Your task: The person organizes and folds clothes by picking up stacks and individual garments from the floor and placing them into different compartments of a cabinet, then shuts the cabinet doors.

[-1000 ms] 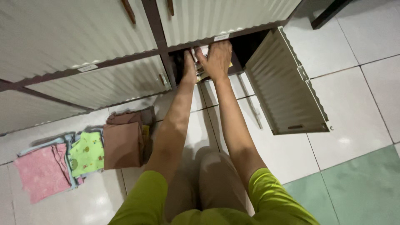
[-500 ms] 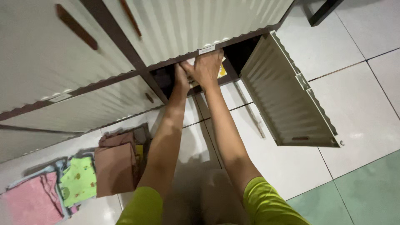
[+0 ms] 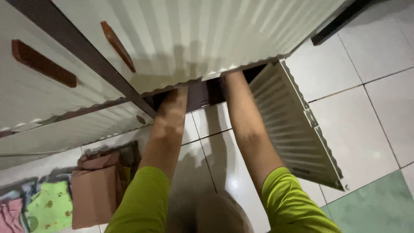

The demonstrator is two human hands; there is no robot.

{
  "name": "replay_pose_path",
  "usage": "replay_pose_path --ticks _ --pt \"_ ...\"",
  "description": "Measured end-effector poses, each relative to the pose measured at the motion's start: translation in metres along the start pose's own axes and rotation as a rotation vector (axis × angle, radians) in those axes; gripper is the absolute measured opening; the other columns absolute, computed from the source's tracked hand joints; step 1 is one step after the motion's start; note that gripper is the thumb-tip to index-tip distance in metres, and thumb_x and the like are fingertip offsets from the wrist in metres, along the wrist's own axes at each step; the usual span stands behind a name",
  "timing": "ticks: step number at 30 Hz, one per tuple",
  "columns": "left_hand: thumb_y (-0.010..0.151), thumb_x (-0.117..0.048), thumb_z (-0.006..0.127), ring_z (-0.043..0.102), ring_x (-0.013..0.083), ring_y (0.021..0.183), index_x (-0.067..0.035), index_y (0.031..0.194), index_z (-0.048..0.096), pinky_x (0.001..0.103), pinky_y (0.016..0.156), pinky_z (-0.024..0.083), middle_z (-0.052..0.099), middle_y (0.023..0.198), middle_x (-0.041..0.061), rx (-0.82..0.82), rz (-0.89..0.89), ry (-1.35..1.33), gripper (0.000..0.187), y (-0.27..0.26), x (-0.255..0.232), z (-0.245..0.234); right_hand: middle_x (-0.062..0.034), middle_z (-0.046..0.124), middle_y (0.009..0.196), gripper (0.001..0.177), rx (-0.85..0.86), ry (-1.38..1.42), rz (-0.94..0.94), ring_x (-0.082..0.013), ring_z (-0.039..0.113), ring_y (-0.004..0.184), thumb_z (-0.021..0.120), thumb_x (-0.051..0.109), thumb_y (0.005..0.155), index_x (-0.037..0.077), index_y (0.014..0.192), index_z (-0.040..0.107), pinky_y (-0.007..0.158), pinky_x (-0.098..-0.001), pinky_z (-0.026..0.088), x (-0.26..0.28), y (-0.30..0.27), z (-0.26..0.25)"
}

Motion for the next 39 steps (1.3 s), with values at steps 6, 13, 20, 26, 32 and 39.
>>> replay_pose_path --ticks 6,13,20,26,32,39 --pt "0.108 -0.037 0.054 0.042 0.0267 0.130 -0.004 0.143 0.046 0.044 0.111 0.039 0.044 0.143 0.011 -0.042 0.014 -0.014 0.049 -0.011 -0.007 0.003 -0.0069 0.066 0.131 0.043 0.013 -0.034 -0.001 -0.0309 0.055 0.127 0.056 0.050 0.100 0.019 0.127 0.066 0.113 -0.0470 0.039 -0.009 0.001 0.002" --pt "0.105 -0.035 0.057 0.041 0.0277 0.137 -0.005 0.147 0.043 0.044 0.115 0.038 0.043 0.150 0.012 -0.021 0.005 -0.015 0.054 -0.023 -0.059 0.033 -0.0047 0.063 0.142 0.044 0.021 -0.067 0.010 -0.0288 0.052 0.135 0.051 0.051 0.106 0.023 0.139 0.061 0.118 -0.0453 0.036 0.016 -0.009 -0.016" --pt "0.102 -0.037 0.055 0.037 0.0281 0.145 -0.005 0.152 0.039 0.043 0.119 0.034 0.039 0.158 0.013 -0.050 -0.073 -0.051 0.061 -0.107 -0.112 0.075 -0.0024 0.060 0.154 0.047 0.107 -0.116 0.037 -0.0266 0.049 0.143 0.046 0.051 0.112 0.026 0.150 0.057 0.124 -0.0436 0.034 0.048 -0.105 -0.048" --pt "0.107 -0.056 0.027 0.019 0.0247 0.157 -0.002 0.161 0.028 0.037 0.126 0.016 0.024 0.170 0.014 -0.152 -0.049 0.220 0.077 -0.230 -0.200 0.073 -0.0201 0.012 0.173 0.086 -0.142 0.625 -0.045 -0.0387 0.009 0.160 0.043 0.058 0.101 0.007 0.165 0.017 0.121 -0.0560 0.008 0.090 -0.229 -0.082" --pt "0.107 -0.060 0.021 0.012 0.0254 0.160 -0.001 0.163 0.019 0.037 0.128 0.011 0.016 0.173 0.014 -0.103 0.048 0.184 0.082 -0.347 -0.281 0.051 -0.0192 0.008 0.174 0.081 -0.102 0.874 -0.154 -0.0367 0.009 0.161 0.034 0.059 0.108 0.007 0.166 0.013 0.129 -0.0488 0.013 0.138 -0.329 -0.128" --pt "0.108 -0.059 0.021 0.004 0.0239 0.161 -0.003 0.164 0.013 0.039 0.128 0.006 0.009 0.174 0.012 -0.140 0.117 0.152 0.080 -0.447 -0.353 0.013 -0.0178 0.011 0.174 0.082 -0.059 0.883 -0.213 -0.0343 0.011 0.161 0.030 0.060 0.107 0.007 0.166 0.012 0.128 -0.0452 0.011 0.193 -0.413 -0.167"
Point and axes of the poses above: each hand's wrist, its own y-axis towards the middle knuckle, its own z-axis out of the palm, x = y × z, the point moved 1 cm from there along y, towards the middle knuckle
